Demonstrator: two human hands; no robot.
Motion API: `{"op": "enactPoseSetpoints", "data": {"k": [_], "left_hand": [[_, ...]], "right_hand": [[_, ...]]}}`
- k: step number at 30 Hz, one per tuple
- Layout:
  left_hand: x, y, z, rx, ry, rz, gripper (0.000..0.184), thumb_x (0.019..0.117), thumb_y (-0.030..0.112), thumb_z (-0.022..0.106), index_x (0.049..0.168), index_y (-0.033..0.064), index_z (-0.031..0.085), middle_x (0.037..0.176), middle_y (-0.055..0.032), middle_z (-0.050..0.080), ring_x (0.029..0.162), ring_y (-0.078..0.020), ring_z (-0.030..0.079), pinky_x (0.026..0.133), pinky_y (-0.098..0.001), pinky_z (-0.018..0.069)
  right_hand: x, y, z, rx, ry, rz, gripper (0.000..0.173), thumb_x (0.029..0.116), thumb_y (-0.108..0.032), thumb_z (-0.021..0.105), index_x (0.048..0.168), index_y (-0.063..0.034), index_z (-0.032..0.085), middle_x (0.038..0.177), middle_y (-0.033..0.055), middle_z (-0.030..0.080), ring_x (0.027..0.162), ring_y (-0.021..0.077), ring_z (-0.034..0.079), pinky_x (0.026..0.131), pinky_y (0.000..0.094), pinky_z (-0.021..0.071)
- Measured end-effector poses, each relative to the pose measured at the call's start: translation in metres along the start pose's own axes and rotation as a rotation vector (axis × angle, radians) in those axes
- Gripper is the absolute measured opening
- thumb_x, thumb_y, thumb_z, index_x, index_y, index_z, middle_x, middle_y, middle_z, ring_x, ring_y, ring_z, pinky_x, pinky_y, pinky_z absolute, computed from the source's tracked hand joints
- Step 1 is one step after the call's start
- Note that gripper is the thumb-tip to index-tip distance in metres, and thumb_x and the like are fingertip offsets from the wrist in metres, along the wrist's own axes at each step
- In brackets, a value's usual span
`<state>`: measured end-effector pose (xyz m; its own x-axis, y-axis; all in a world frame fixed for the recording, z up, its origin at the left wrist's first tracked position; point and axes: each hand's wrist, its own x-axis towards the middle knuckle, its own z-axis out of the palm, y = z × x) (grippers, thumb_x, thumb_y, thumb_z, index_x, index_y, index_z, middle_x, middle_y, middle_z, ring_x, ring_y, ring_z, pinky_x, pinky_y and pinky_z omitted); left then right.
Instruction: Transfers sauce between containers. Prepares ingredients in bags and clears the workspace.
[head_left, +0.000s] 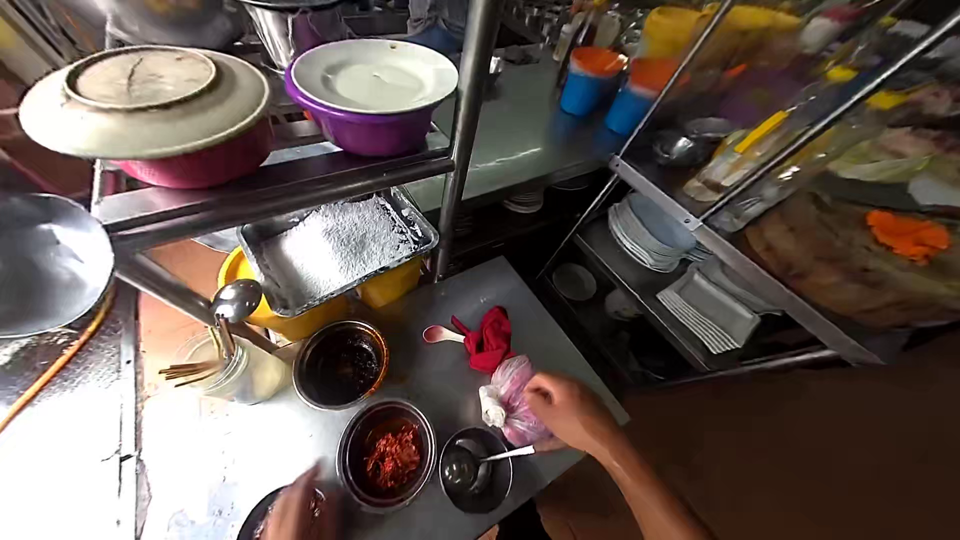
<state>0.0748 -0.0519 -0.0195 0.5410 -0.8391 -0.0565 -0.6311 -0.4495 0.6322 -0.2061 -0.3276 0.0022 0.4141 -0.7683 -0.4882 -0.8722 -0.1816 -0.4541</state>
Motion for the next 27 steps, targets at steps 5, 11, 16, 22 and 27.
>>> {"op": "enactPoseSetpoints", "data": {"k": [5,11,16,22,27], "left_hand": [[0.105,0.125,0.164,-0.205,-0.731,-0.19,0.065,0.1007,0.019,0.06,0.158,0.0023,0.033,0.154,-0.0216,0.046,0.143,-0.0318,0.047,0.12,-0.0486,0.0368],[0.136,0.176,0.192,-0.111,-0.71,-0.293,0.045,0.0904,0.025,0.071,0.129,0.0038,0.063,0.113,-0.0166,0.069,0.102,-0.027,0.068,0.095,-0.0471,0.0537],[0.112,0.216,0.204,-0.179,-0.424,-0.257,0.038,0.0913,0.022,0.068,0.121,-0.0008,0.066,0.116,-0.0207,0.065,0.108,-0.0309,0.065,0.098,-0.0455,0.0524],[0.09,0.257,0.213,-0.464,-0.257,-0.187,0.041,0.0905,0.016,0.069,0.125,-0.0038,0.062,0.146,-0.0253,0.049,0.13,-0.0312,0.055,0.105,-0.0422,0.0511],[0.076,0.283,0.231,-0.673,-0.078,-0.298,0.032,0.0919,0.015,0.068,0.111,-0.0093,0.06,0.103,-0.0225,0.064,0.096,-0.031,0.065,0.088,-0.0452,0.0551]], "right_hand": [[0.064,-0.009,0.021,-0.263,-0.507,-0.124,0.042,0.096,-0.034,0.065,0.115,0.0036,0.066,0.118,0.0268,0.067,0.114,0.0447,0.064,0.092,0.0668,0.0487],[0.082,0.046,-0.006,0.141,-0.505,-0.201,0.037,0.0943,-0.019,0.064,0.126,0.0005,0.061,0.12,0.0216,0.065,0.117,0.0339,0.062,0.1,0.0518,0.0492],[0.075,0.064,-0.029,0.247,-0.316,-0.287,0.03,0.0908,-0.017,0.063,0.116,-0.0001,0.066,0.11,0.0182,0.067,0.108,0.0312,0.065,0.095,0.0489,0.0519],[0.047,0.082,-0.042,0.021,0.201,-0.617,0.019,0.0811,-0.005,0.068,0.097,0.0062,0.067,0.089,0.0228,0.069,0.081,0.0379,0.071,0.067,0.0538,0.0584],[0.045,0.072,-0.084,-0.145,0.102,-0.538,0.027,0.0825,0.005,0.067,0.108,0.0125,0.062,0.091,0.0326,0.067,0.081,0.05,0.068,0.069,0.0651,0.0541]]}}
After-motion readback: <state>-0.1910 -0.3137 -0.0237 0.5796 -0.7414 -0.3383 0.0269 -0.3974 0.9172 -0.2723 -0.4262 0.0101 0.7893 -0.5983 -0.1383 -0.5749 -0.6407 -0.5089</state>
